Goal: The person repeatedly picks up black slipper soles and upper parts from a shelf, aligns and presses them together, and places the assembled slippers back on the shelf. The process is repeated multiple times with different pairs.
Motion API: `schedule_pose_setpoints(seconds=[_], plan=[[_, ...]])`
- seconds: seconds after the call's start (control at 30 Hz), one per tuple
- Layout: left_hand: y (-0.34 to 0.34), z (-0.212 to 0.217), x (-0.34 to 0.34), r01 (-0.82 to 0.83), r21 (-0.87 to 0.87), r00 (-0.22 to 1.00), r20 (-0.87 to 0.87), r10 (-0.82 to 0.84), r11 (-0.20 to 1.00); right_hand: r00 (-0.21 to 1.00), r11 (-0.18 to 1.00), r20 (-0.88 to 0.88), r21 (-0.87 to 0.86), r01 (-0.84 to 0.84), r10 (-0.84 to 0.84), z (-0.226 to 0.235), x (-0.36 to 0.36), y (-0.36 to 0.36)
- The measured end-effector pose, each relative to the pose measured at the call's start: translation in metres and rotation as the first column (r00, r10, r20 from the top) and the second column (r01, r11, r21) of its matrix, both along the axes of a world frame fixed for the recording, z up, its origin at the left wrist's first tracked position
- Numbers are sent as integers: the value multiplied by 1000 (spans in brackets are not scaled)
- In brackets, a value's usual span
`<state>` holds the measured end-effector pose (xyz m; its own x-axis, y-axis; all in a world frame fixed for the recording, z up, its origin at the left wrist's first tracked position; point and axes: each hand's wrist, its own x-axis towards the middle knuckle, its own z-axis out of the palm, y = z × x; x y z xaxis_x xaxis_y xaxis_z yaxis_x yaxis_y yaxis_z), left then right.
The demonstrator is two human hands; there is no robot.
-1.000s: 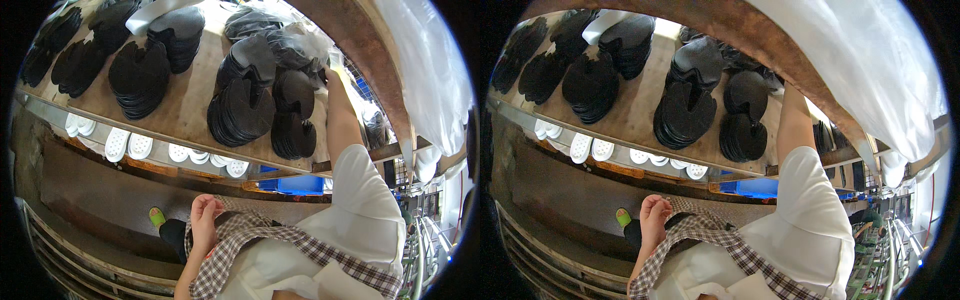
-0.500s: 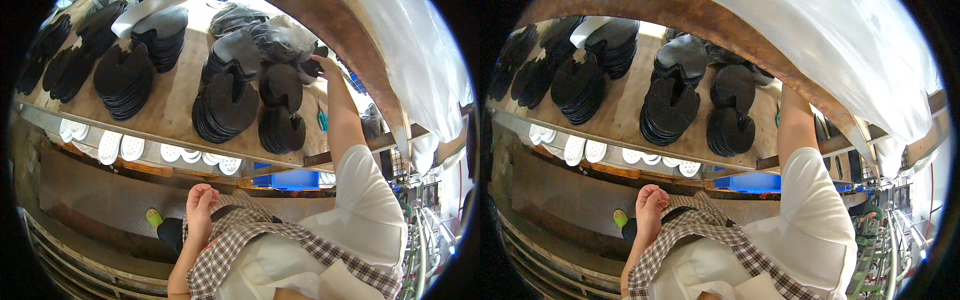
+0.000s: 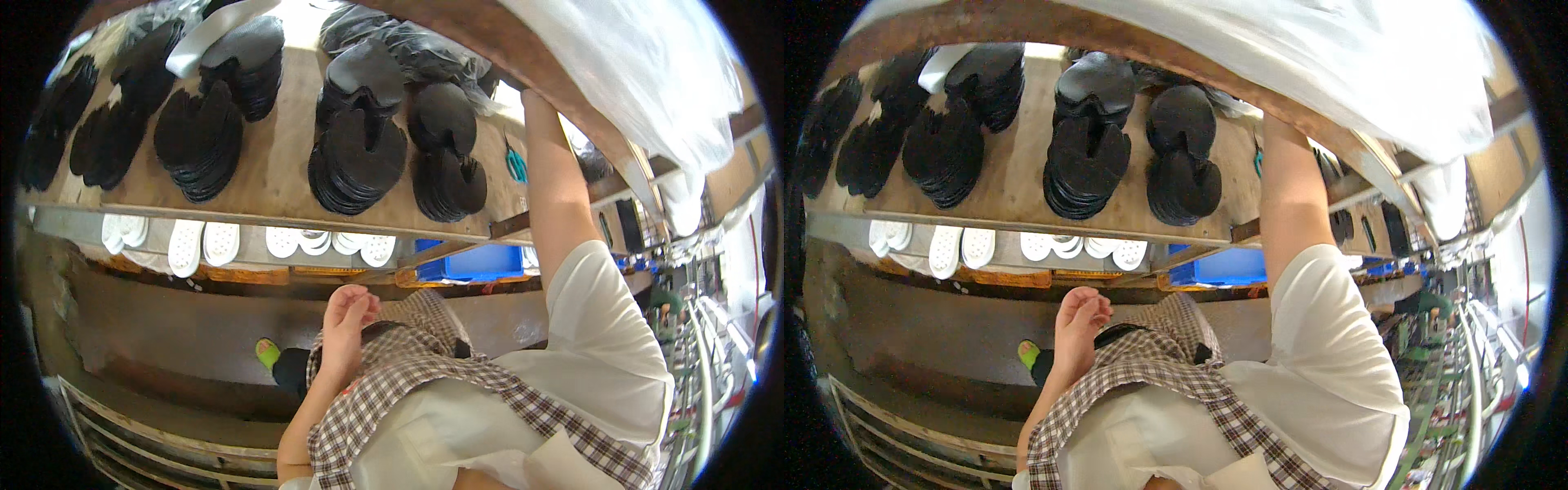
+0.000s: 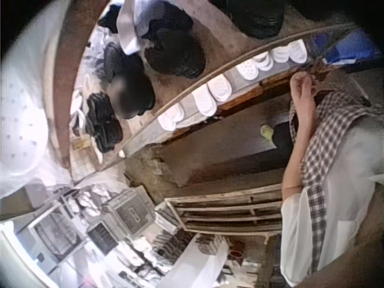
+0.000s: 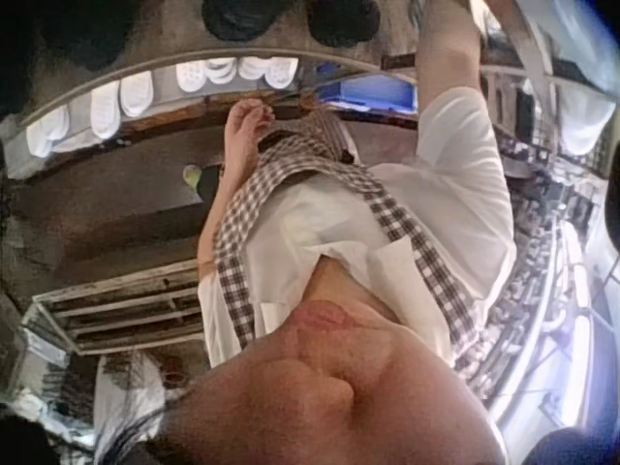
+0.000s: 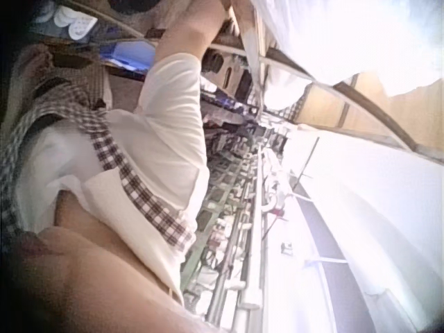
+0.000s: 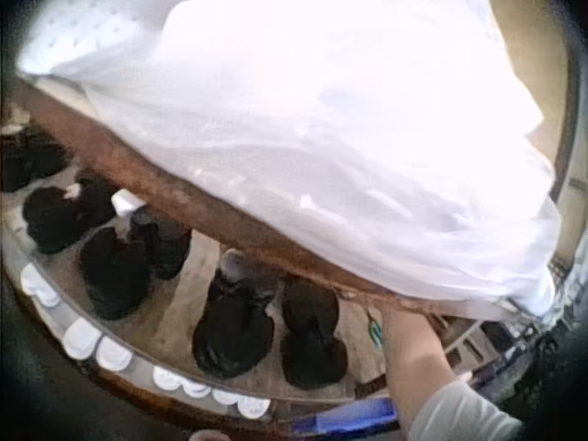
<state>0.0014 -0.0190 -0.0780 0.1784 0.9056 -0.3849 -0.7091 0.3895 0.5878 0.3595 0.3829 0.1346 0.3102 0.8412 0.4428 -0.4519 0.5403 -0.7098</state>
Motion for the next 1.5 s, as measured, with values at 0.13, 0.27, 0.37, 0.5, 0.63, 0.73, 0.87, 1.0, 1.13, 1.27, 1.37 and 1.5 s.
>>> schedule_pose_setpoints(seconds=[0.13, 0.27, 0.37, 0.5, 0.63, 0.73, 0.87, 1.0, 1.13, 1.27, 1.37, 1.5], plan=[[18, 29, -6, 141, 112, 989, -50, -136, 984, 989, 996, -130, 68, -63, 71, -30, -35, -39], [42, 70, -12, 200, 377, 975, 17, -222, 904, 967, 996, -253, -79, -52, 30, -33, -78, -123], [64, 106, -3, 135, 419, 963, 157, -218, 898, 943, 906, -303, -424, -5, -136, -18, -113, -195], [96, 139, 10, 309, 329, 856, 312, -412, 892, 973, 762, -230, -625, -169, 27, -15, -145, -276], [98, 148, 17, 390, 454, 667, 460, -586, 801, 990, 788, 16, -607, -102, 141, -21, -166, -318], [88, 145, 18, 415, 397, 706, 428, -565, 819, 977, 844, 135, -532, -71, 167, -20, -168, -331], [83, 143, 18, 461, 396, 642, 469, -607, 794, 918, 821, 200, -540, -187, 341, -13, -155, -329], [81, 139, 20, 475, 455, 598, 461, -656, 753, 790, 770, 324, -579, -269, 520, -6, -147, -313], [80, 134, 16, 495, 418, 714, 305, -631, 762, 569, 827, 609, -483, -288, 553, 5, -148, -301], [74, 130, 21, 439, 379, 730, 378, -569, 815, 362, 857, 783, -503, -110, 506, 19, -154, -293], [72, 128, 28, 316, 399, 777, 412, -476, 861, 256, 987, 966, -12, 160, -30, 22, -168, -303], [72, 123, 28, 191, 428, 813, 435, -387, 883, -65, 844, 848, 530, 86, -526, 27, -175, -336]])
